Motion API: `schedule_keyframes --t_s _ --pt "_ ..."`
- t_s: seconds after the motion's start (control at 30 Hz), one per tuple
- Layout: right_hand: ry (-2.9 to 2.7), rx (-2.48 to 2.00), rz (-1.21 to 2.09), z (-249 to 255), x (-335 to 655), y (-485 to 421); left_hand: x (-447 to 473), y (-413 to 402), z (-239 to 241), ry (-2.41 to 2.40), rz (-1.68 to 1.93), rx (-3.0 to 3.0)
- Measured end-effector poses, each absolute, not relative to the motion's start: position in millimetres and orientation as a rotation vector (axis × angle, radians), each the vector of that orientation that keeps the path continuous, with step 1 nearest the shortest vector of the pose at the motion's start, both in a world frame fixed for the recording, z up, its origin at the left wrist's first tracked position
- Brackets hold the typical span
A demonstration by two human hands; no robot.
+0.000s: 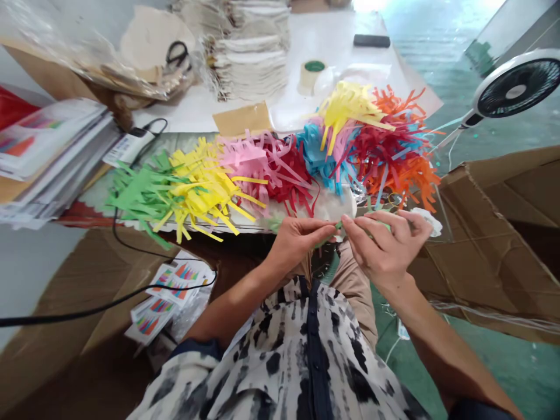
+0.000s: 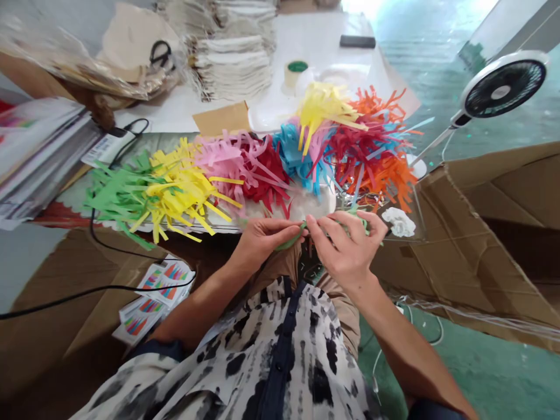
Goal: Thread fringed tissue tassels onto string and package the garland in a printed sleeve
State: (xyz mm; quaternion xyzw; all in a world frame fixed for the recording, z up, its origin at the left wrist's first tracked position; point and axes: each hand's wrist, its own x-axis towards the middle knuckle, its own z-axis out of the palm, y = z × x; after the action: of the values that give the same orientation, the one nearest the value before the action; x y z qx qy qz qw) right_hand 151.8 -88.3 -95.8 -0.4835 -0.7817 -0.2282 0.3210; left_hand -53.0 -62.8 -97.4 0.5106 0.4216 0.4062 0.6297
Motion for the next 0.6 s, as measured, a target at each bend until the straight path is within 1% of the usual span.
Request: schedule_keyframes --t_s 0.1,0.2,0.33,0.43,0.5,0.6 --pt "-2.006 -1.296 -0.554 -80.5 153.6 -90.7 -53.2 -58.5 -84.2 0.8 0.755 0.868" --pt "-1.951 -1.387 -0.369 -63.4 149.0 -92.1 -53.9 -56.7 -75.2 0.726 0.687 0.775" --pt "-1.729 -1.348 0.157 -43.8 138.0 -86.5 -52.4 -53.2 -59.9 0.747 0.849 0.983" --pt "-1.499 -1.252 0.535 -39.0 131.9 -74.5 -47.2 -45.5 -45.8 0.767 0.999 1.129" --pt "-1.406 -1.201 0.622 -38.6 129.7 -65.6 -42.7 -39.9 -38.0 0.733 1.059 1.172" --pt "-1.372 -1.182 0.602 -35.1 129.2 -56.8 -38.2 -34.6 -32.1 0.707 1.082 1.172"
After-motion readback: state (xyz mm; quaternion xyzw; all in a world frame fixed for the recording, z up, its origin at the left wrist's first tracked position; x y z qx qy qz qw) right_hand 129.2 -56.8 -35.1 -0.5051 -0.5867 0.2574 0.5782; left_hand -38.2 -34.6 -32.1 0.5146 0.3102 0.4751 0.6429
